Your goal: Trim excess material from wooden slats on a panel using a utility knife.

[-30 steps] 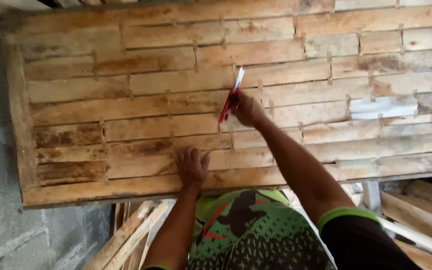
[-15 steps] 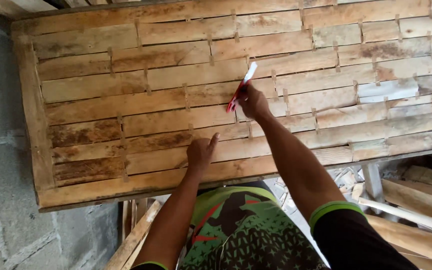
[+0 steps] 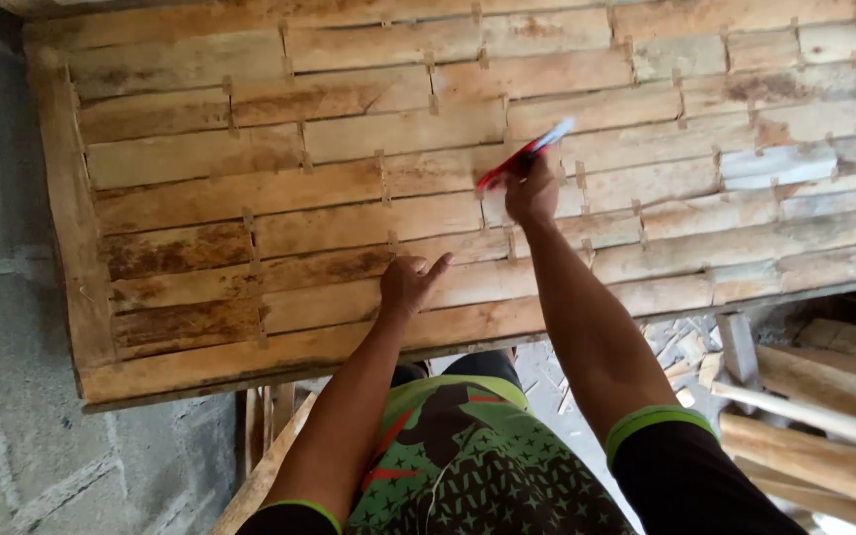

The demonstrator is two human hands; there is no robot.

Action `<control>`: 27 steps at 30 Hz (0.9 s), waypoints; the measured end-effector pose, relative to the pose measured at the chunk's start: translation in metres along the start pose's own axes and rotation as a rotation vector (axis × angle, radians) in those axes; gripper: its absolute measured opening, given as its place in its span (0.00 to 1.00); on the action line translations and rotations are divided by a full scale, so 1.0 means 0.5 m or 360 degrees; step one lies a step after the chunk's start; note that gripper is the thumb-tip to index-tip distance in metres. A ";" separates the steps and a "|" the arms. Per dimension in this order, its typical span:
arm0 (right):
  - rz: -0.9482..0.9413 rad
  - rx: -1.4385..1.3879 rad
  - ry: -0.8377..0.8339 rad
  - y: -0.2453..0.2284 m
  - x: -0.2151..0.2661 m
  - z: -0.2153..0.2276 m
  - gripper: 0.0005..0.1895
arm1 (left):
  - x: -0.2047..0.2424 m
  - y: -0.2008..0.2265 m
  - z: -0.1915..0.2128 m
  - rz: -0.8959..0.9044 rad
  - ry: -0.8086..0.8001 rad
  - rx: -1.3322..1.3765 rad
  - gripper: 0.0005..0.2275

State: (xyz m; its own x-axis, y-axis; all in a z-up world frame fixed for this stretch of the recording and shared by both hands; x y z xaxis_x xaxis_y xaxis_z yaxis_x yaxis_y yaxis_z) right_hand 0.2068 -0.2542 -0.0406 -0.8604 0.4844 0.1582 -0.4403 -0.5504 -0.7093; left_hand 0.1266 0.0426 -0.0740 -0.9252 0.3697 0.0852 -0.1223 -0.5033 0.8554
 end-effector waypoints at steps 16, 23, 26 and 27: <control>-0.0026 0.0046 0.0011 -0.027 0.017 0.020 0.18 | -0.020 -0.017 -0.007 0.0035 -0.0015 0.0104 0.40; -0.0145 -0.0169 0.0094 -0.036 0.018 0.007 0.19 | -0.017 -0.018 -0.007 0.0043 -0.0021 -0.0020 0.41; -0.0240 -0.0103 0.0148 -0.034 0.024 0.006 0.21 | -0.015 -0.027 -0.014 0.0069 -0.0043 -0.0059 0.40; -0.0264 -0.0084 0.0154 -0.030 0.024 0.002 0.21 | -0.016 -0.030 -0.016 0.0078 -0.0048 -0.0082 0.40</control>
State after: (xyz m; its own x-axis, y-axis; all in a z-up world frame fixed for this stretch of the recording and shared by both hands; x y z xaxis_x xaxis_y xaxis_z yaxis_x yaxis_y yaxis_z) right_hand 0.2029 -0.2410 -0.0275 -0.7474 0.6300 0.2108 -0.5577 -0.4227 -0.7144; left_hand 0.1328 0.0407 -0.0916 -0.9194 0.3668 0.1423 -0.0964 -0.5608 0.8224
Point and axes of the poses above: each hand's wrist, its own x-axis away from the middle knuckle, its own z-axis out of the back of the hand, y = z × x, the point moved 10 cm from there along -x, towards the middle knuckle, and after that the axes turned 14 degrees about -z, right-handed, at the moved point
